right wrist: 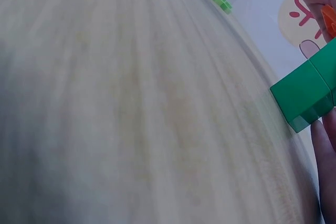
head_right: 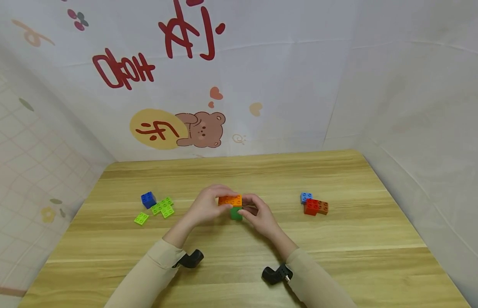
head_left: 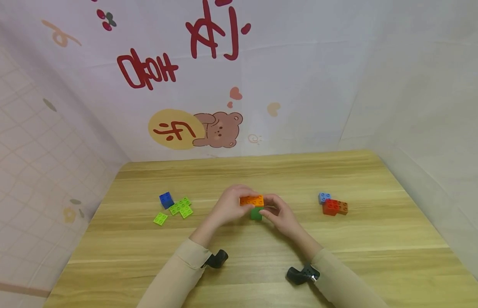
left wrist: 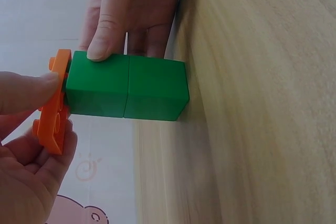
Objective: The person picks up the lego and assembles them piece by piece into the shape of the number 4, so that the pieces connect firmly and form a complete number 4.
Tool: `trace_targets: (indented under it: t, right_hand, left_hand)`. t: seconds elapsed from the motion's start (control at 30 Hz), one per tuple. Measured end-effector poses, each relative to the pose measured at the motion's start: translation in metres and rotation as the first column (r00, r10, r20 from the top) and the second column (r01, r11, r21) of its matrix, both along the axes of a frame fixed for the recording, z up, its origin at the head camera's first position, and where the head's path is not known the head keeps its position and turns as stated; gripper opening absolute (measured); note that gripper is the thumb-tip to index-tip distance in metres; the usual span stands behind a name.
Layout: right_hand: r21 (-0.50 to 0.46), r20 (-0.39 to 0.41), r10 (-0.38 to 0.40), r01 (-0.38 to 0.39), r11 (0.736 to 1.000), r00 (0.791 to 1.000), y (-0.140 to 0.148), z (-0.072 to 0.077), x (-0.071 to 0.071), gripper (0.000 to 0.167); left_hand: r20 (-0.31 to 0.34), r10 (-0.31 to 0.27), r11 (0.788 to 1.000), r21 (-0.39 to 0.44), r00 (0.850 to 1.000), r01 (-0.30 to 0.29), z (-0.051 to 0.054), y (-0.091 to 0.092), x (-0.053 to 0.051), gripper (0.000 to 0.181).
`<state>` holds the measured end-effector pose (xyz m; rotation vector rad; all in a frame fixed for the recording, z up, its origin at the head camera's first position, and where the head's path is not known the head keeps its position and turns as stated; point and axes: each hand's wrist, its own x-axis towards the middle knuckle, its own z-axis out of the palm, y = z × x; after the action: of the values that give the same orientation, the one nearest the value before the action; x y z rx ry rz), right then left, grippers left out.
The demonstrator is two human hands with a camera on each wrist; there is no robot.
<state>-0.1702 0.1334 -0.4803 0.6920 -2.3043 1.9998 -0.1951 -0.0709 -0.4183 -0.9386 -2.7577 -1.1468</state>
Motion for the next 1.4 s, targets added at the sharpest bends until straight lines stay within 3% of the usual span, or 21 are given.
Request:
trace_targets:
  t: [0.23,1.4]
  right_hand:
    - [0.003,-0.008,0.0,0.0,1.0,1.0,-0.0002,0.0002,0.0007,0.03]
    - [-0.009,0.013,-0.005,0.006,1.0,1.0,-0.0004,-0.0016,-0.0002,0.03]
  left_hand:
    - [0.022,0.019,0.999,-0.031,1.0,-0.018,0.0002,0.0005,0.0005,0.028]
    - [0.042,-0.003,0.999,-0.034,0.999,0.004,0.002,-0.0001,-0.002,0.028]
